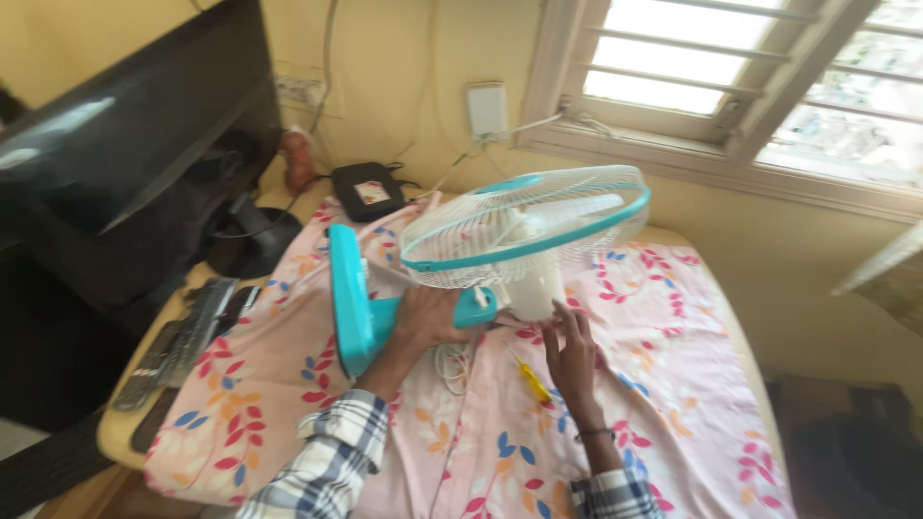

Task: The person uses a screwdriver to loosen screws on the front grill of a teal LG table fan, then removes the grill and sets it aside. The fan remains on a floral-patterned cloth on a desk.

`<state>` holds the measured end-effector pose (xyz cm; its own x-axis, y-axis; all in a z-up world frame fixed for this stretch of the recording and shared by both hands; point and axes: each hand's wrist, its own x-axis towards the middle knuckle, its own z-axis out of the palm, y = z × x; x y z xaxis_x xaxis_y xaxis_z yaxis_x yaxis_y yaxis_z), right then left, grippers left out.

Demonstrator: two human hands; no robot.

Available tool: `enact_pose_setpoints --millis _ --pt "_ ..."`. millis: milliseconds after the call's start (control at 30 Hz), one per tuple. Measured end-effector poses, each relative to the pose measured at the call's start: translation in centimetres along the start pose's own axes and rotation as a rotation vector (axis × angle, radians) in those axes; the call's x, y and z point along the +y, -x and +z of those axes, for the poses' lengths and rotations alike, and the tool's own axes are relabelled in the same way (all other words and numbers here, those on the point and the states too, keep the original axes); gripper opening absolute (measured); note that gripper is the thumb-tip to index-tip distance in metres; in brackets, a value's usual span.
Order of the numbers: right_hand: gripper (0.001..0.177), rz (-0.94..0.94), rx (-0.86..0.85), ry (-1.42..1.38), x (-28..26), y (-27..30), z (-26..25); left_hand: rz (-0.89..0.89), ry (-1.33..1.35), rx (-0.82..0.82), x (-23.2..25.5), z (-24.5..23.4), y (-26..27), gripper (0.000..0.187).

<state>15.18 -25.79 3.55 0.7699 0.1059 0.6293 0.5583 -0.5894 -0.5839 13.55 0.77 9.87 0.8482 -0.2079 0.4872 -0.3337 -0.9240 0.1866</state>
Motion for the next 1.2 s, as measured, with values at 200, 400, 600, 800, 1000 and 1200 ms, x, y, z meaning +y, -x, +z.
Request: enact_pose_setpoints --millis 200,400,600,800,1000,1200 --pt "0.024 0.236 -0.066 -0.009 0.9 5.3 -2.8 -0.276 -0.063 -0.413 0.1 0.9 -0.9 0.065" --pt "0.029 0.327 -0.180 -0.129 0.6 6.6 -1.4 -0.207 -0.068 -0.205 1.8 0.7 -1.2 0.084" --pt "0.045 0.345 -0.188 -0.339 0.8 6.4 2.2 -0.246 -0.027 -0.336 2.3 2.2 0.0 0.101" --pt "0.056 0.510 -0.218 -0.563 -0.3 5.1 4.7 -0.113 -0.044 -0.252 1.6 0.9 4.0 0.086" --pt "0.070 0.635 -0.182 -0.755 -3.7 4.6 5.5 0.027 0.315 -0.009 2.8 -3.9 11.1 0.046" --pt "0.078 0.663 -0.193 -0.859 -5.9 5.5 7.0 0.046 0.318 0.719 1.6 -4.5 18.2 0.021"
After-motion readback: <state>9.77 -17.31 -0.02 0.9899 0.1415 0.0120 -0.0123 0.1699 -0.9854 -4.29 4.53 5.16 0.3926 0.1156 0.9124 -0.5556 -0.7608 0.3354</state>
